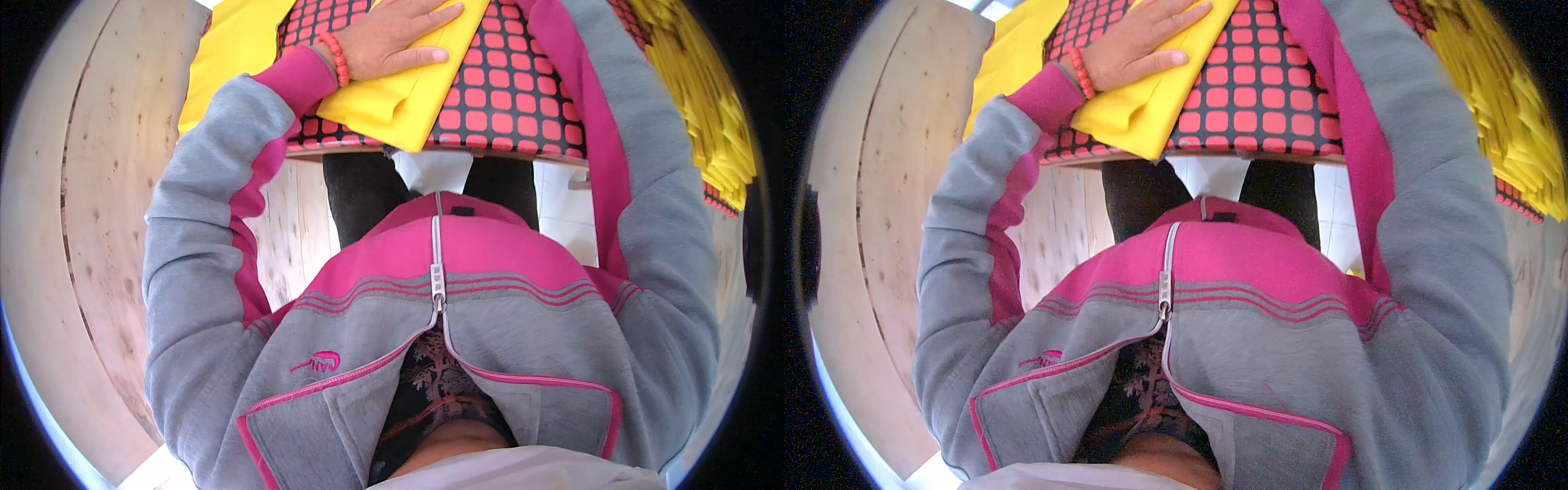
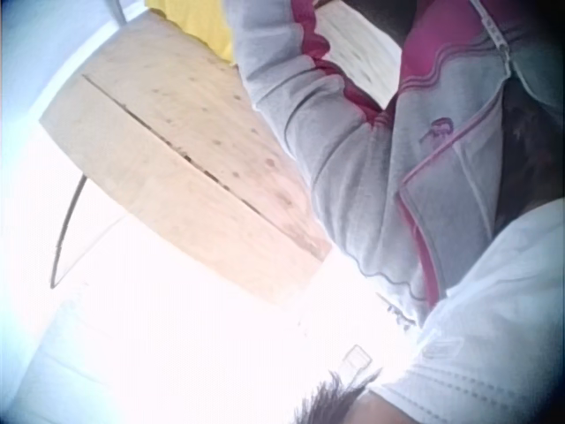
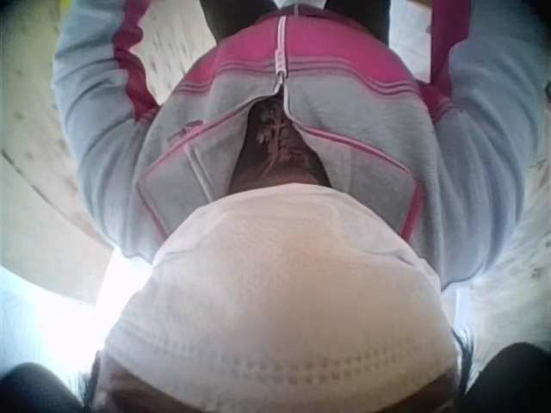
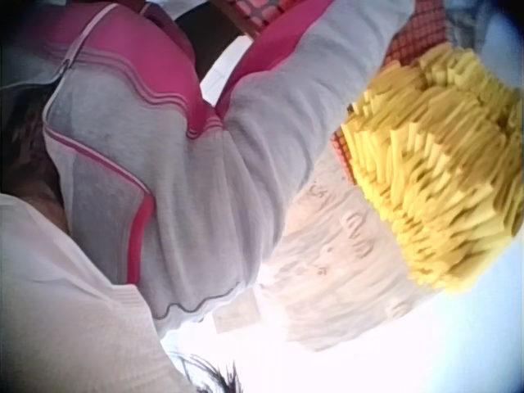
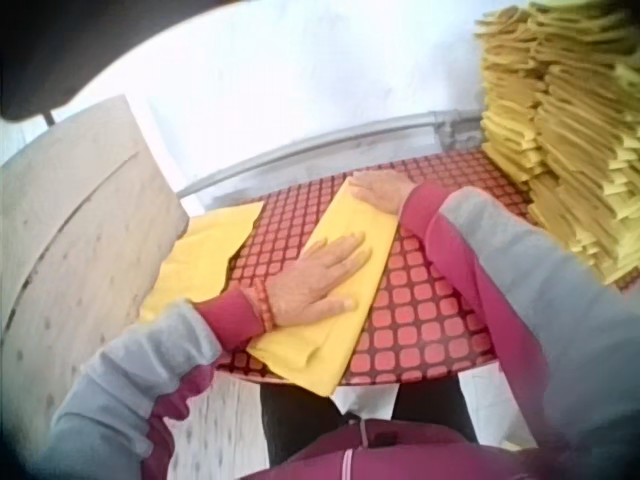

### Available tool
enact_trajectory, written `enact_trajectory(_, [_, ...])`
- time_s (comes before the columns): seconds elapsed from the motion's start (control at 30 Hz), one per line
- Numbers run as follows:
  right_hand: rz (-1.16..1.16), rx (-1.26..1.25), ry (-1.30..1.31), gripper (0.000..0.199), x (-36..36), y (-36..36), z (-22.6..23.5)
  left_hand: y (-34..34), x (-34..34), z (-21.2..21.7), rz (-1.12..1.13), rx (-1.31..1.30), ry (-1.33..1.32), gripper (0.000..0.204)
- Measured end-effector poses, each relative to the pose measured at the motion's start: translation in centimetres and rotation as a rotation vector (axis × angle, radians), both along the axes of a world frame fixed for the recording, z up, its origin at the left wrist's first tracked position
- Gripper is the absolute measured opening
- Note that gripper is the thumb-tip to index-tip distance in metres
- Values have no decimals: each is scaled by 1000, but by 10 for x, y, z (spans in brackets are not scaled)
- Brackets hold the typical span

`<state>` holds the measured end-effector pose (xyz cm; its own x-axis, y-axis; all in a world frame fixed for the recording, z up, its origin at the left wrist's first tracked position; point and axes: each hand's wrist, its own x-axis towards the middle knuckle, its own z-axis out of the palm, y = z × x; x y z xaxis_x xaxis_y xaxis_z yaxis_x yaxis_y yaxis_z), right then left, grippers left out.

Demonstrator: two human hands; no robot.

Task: The person folds multiple yellow fabric pieces on a patterned table. They smooth each piece, fold it in half, then fold again into a smaller rectangle, and place the finished pieces into a growing stack.

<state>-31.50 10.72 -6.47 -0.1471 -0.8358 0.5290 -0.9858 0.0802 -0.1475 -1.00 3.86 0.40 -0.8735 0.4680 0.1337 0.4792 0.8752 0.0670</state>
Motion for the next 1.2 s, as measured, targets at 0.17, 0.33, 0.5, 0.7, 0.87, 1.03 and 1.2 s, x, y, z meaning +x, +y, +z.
enact_trajectory(0.17, [68, 0, -10, 53, -14, -8, -12, 4, 31, 0, -96, 10, -147, 83])
enact_trajectory(0.33, [120, -12, 7, 52, -22, -10, -13, 24, 58, 0, -169, -23, -78, 70])
enact_trajectory(0.5, [50, -14, 12, 51, -19, -10, -14, 34, 82, -2, -129, 23, -176, 75])
enact_trajectory(0.7, [24, -10, 21, 51, -13, -9, -13, 47, 101, -4, -29, 1, -113, 86])
enact_trajectory(0.87, [18, -31, 24, 50, -4, -6, -9, 49, 106, -9, 28, -40, -45, 78])
enact_trajectory(1.03, [14, -40, -44, 48, 3, -1, -1, 50, 107, -8, 6, -47, -12, 75])
enact_trajectory(1.2, [-162, 1, -152, 42, -1, 13, 12, 53, 109, -5, 19, -30, -19, 76])
